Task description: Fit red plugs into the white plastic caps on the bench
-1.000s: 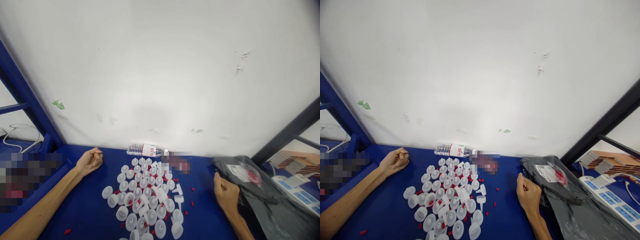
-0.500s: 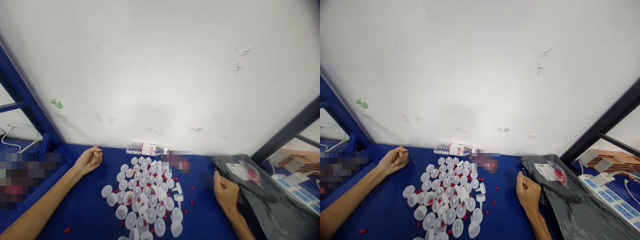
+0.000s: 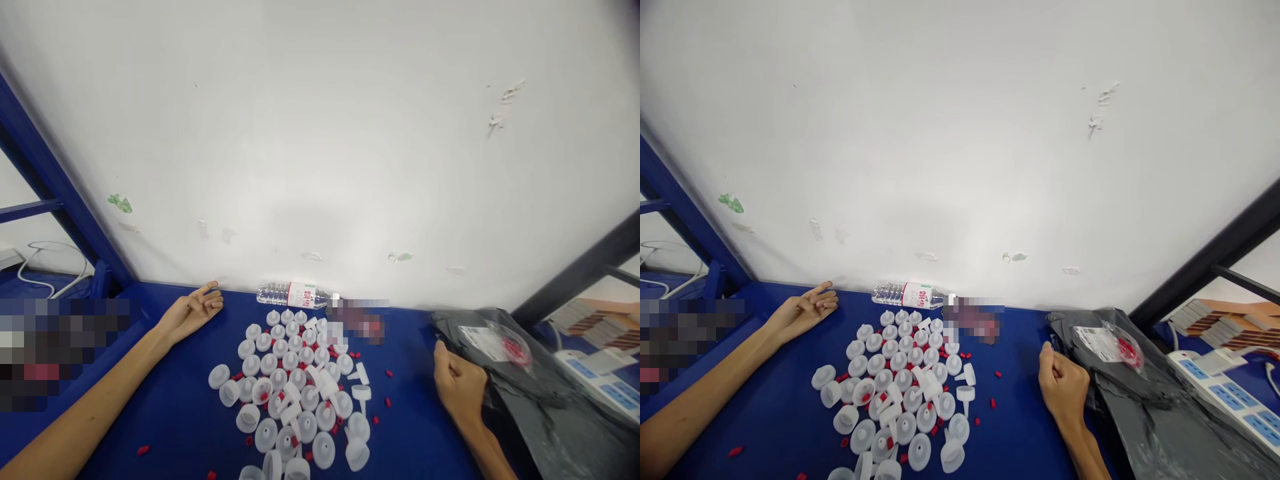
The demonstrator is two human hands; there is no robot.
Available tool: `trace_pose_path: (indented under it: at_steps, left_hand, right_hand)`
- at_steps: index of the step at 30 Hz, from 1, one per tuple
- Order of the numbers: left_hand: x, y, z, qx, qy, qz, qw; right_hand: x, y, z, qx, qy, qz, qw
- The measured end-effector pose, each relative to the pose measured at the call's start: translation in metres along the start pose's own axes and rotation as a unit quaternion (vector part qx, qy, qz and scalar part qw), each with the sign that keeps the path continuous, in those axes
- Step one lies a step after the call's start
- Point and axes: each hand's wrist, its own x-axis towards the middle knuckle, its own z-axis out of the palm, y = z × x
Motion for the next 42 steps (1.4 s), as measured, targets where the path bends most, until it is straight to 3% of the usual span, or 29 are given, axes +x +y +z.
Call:
trace_pose_path:
  at_steps: [14,42]
  left_hand:
    - [0.007,0.007,-0.022,-0.009,0.000,-0.012,1.000]
    - [0.010,0.011,-0.037,-0.025,-0.012,-0.027,0.999]
  right_hand:
    - [0.000,0.000,-0.001,0.000,-0.005,0.004,1.000]
    - [0.000,0.002,-0.001,-0.008,-0.003,0.006,1.000]
